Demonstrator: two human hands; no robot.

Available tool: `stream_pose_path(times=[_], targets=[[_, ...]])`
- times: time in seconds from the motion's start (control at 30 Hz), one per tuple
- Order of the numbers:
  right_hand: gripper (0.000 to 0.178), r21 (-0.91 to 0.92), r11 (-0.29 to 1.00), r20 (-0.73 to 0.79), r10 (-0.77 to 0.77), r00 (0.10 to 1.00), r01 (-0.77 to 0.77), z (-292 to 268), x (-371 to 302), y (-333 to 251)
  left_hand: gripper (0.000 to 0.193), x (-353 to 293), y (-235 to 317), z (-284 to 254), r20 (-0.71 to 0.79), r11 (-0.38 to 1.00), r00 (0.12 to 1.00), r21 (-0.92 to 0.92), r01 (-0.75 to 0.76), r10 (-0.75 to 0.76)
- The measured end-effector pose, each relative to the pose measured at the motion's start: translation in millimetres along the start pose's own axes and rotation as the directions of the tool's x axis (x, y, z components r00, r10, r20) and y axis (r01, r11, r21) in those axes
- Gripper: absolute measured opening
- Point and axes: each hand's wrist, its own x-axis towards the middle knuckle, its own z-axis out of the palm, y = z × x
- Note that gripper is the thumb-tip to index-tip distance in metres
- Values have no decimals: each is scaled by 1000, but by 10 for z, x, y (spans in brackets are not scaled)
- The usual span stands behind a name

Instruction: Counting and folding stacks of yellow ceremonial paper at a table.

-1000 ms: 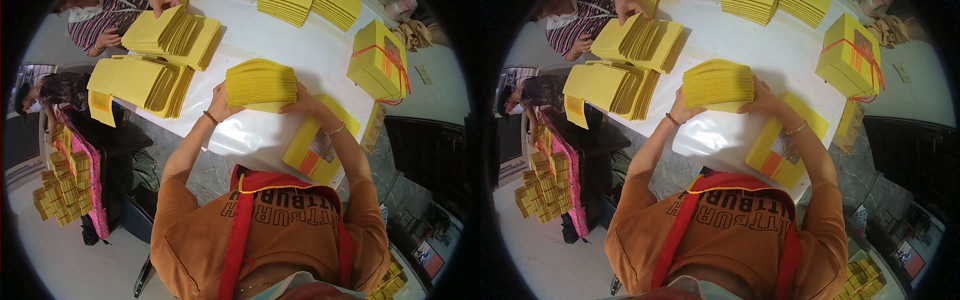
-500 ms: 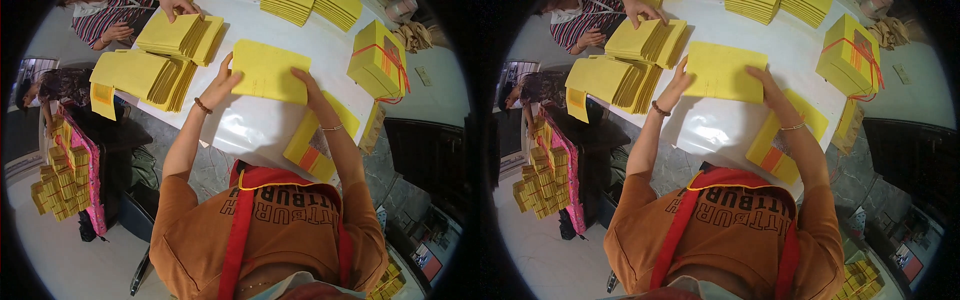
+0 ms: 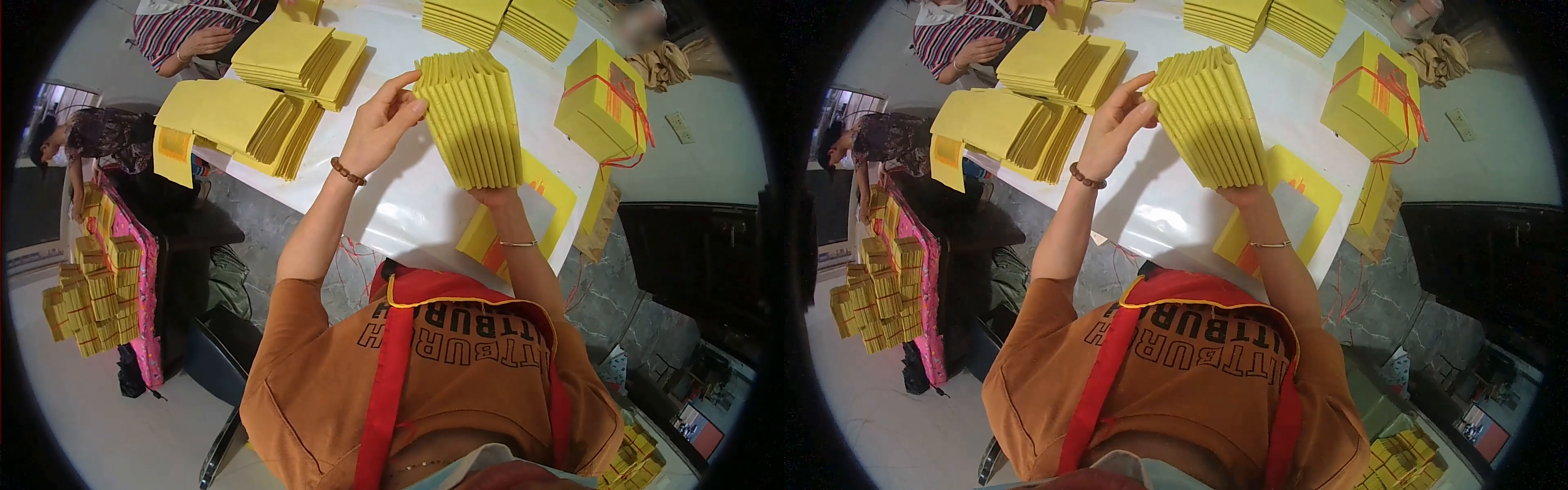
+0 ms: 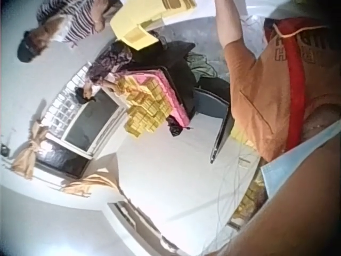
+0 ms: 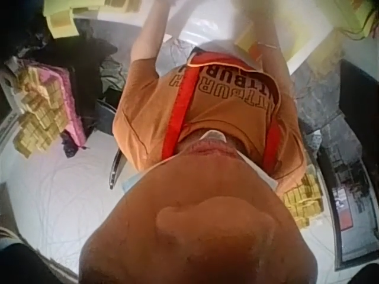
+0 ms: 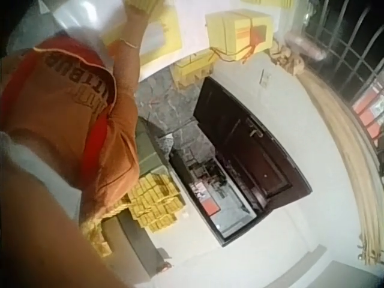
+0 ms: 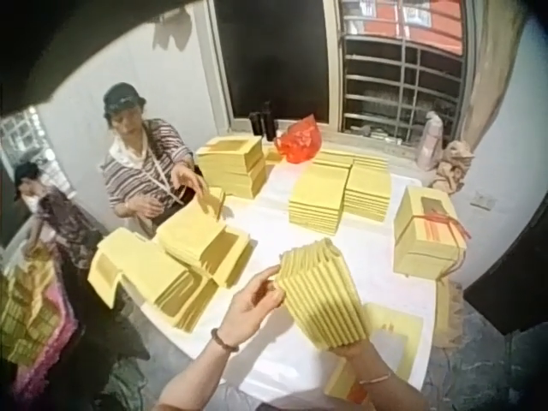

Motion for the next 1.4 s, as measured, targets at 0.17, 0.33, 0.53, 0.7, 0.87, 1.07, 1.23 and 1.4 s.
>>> stream_pose_path(times=[0.17, 0.33, 0.53, 0.7, 0.87, 1.07, 1.23, 1.4], targets=[[42, -98, 995, -118, -43, 992, 32, -27, 16, 16, 53, -40, -33, 70, -58, 982, 989, 140, -127, 136], [44, -45, 999, -198, -35, 980, 26, 89, 62, 122, 49, -108, 123, 131, -95, 949, 987, 300, -93, 127], [44, -76, 997, -170, -42, 985, 29, 160, -3, 229, 45, -150, 117, 170, -142, 941, 980, 326, -88, 140], [45, 27, 1000, -109, 5, 994, -2, 93, -42, 237, 49, -165, 136, 222, -172, 898, 975, 437, -51, 139], [47, 44, 999, -118, -3, 993, 8, 137, -58, 316, 59, -179, 137, 317, -239, 832, 950, 553, -36, 200], [47, 45, 999, -41, 28, 999, -26, 167, -65, 377, 59, -222, 153, 438, -271, 777, 908, 623, -87, 319], [47, 149, 988, -81, -36, 996, 48, 187, -56, 525, 57, -244, 156, 498, -303, 759, 894, 648, -61, 331], [48, 202, 977, 71, -75, 995, 59, 259, -55, 627, 57, -246, 242, 563, -307, 745, 904, 667, -19, 298]])
